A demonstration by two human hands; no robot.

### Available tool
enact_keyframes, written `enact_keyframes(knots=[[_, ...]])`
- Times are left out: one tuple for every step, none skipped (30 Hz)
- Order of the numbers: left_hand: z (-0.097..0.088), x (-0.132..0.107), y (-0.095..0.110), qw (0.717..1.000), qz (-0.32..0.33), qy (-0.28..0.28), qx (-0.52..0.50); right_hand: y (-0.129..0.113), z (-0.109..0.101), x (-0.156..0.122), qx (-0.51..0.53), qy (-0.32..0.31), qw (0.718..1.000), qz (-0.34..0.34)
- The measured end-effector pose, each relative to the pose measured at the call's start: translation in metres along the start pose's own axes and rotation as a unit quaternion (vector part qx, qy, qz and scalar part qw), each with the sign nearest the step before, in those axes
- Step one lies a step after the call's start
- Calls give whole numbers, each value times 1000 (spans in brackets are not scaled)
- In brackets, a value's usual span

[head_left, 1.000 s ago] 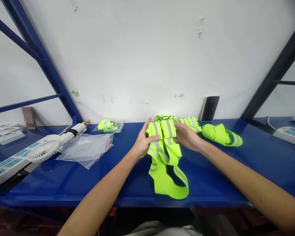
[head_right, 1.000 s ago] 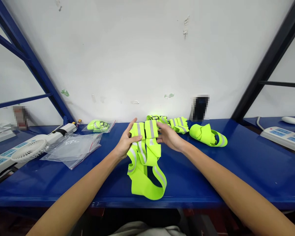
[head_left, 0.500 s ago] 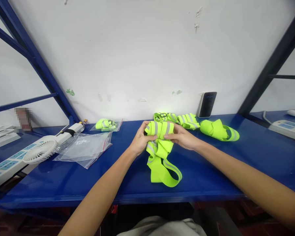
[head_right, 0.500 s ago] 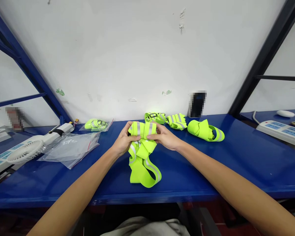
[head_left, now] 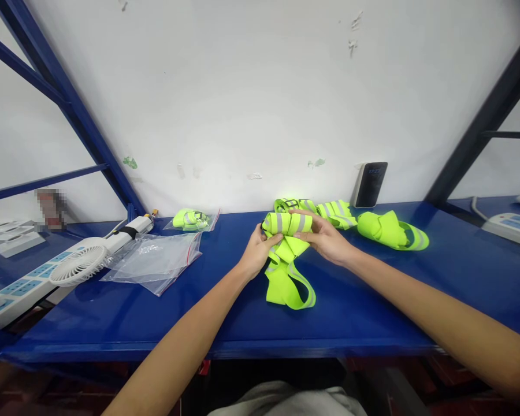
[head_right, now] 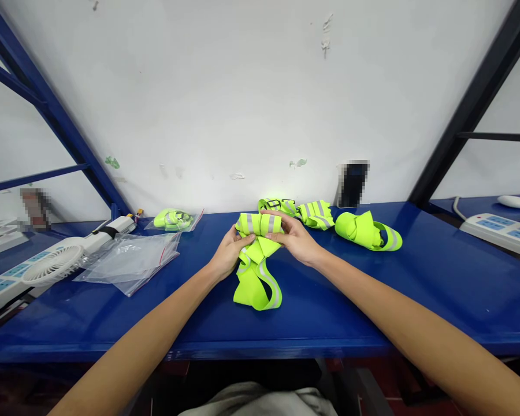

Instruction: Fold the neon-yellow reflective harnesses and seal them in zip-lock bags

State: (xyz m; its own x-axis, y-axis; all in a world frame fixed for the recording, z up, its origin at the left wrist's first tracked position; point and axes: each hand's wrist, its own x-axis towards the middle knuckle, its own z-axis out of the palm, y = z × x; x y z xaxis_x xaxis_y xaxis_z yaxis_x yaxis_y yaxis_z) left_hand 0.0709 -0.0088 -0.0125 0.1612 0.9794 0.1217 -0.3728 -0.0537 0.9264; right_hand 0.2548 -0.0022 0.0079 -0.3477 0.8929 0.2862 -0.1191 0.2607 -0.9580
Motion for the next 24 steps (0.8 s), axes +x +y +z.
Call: enact_keyframes(knots=[[0, 0, 0, 1000, -8, 1, -1, -1, 0, 0, -22, 3, 1000, -11], [1, -1, 1, 1000, -15, 2, -6, -2, 0, 0, -46, 6, 999, -22], [1, -2, 2, 1000, -19, 2, -14, -3, 1, 0, -69, 8, 997, -33], [2, -2, 3, 999, -22, 3, -24, -4, 1, -1, -89, 10, 995, -45], [3, -3, 4, 999, -24, 6, -35, -5, 2, -1, -103, 12, 993, -56], [3, -3, 4, 999, -28, 9, -44, -5, 3, -2, -113, 14, 991, -67], [4, -4, 5, 998, -32, 10, -48, -6, 4, -2, -119, 14, 990, -76], [4, -4, 5, 998, -36, 10, -50, -5, 5, -2, -123, 14, 989, -82], [5, -5, 6, 998, -40, 9, -49, -5, 6, -3, -126, 12, 988, -88], [5, -5, 6, 998, -44, 5, -49, -4, 6, -3, -129, 9, 987, -94], [5, -5, 6, 998, -48, -1, -49, -3, 6, -2, -134, 4, 986, -100], [5, -4, 7, 997, -54, -5, -48, -2, 6, -2, -141, 0, 984, -105], [6, -4, 7, 997, -61, -7, -47, 0, 5, -2, -149, -1, 983, -111], [6, -4, 8, 997, -70, -7, -45, 1, 5, -1, -157, 0, 981, -116], [7, -3, 9, 996, -77, -6, -42, 2, 4, -1, -163, 2, 979, -119], [7, -3, 9, 996, -82, -3, -39, 4, 2, 0, -165, 5, 979, -120], [8, -3, 9, 996, -82, 2, -38, 5, 1, 0, -162, 6, 979, -122], [9, -3, 10, 996, -79, 6, -40, 7, 0, 1, -157, 5, 980, -123], [10, -3, 10, 996, -76, 12, -45, 8, 0, 1, -151, 4, 981, -125], [11, -4, 10, 996, -74, 19, -51, 10, 0, 2, -143, 0, 982, -127], [11, -4, 10, 995, -75, 27, -58, 11, 0, 2, -130, -6, 983, -126], [11, -4, 10, 994, -75, 39, -64, 12, 1, 1, -110, -14, 986, -121], [11, -4, 10, 993, -75, 53, -69, 13, 2, 1, -82, -25, 990, -110], [11, -4, 11, 993, -73, 66, -71, 13, 3, 0, -53, -37, 993, -95]])
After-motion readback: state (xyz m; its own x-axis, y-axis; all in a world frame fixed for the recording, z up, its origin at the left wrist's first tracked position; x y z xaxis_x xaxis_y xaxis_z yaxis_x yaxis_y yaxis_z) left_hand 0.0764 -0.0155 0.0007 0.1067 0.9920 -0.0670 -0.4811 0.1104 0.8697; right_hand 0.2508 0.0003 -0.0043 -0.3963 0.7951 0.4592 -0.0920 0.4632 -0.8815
